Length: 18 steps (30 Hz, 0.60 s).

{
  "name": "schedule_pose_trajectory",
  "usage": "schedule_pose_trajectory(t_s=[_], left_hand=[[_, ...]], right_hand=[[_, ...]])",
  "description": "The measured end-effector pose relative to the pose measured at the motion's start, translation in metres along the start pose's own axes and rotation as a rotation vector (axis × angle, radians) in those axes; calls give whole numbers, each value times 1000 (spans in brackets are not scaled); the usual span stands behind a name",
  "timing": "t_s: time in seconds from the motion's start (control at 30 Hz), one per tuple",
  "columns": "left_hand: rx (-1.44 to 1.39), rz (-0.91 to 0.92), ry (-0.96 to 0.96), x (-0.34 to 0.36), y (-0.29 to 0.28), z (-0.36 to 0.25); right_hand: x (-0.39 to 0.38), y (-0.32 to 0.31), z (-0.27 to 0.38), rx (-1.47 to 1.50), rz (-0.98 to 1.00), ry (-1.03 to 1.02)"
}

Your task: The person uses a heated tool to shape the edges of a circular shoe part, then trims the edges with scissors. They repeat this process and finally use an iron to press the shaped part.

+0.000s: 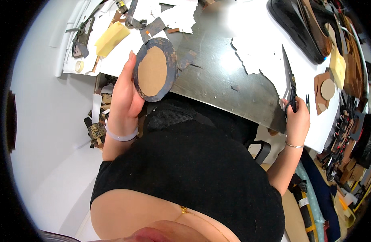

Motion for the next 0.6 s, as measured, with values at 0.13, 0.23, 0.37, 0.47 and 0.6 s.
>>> schedule_pose_trajectory(t_s=[0.13,0.23,0.37,0.47,0.6], left_hand=[[59,-18,32,7,-4,-5],[148,-50,84,6,0,-12],[240,16,131,1,6,-17],[280,10,178,-2,6,-19],[226,-9,205,-2,10,-15]], right_hand=[[3,9,-6,38,58,-8],[3,6,-2,25,2,-153],[7,4,2,1,85,-50],[12,7,-2,-38,152,14],[23,-23,54,-107,-11,-246]])
Point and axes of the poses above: each hand's wrist, its own x-axis towards the middle knuckle, its own y-axis out of the palm, z = x × y, the point moved 8 cm from there along x, towards the middle knuckle, and after that the axes turned 13 degrees about -z, right-handed, at the moved point
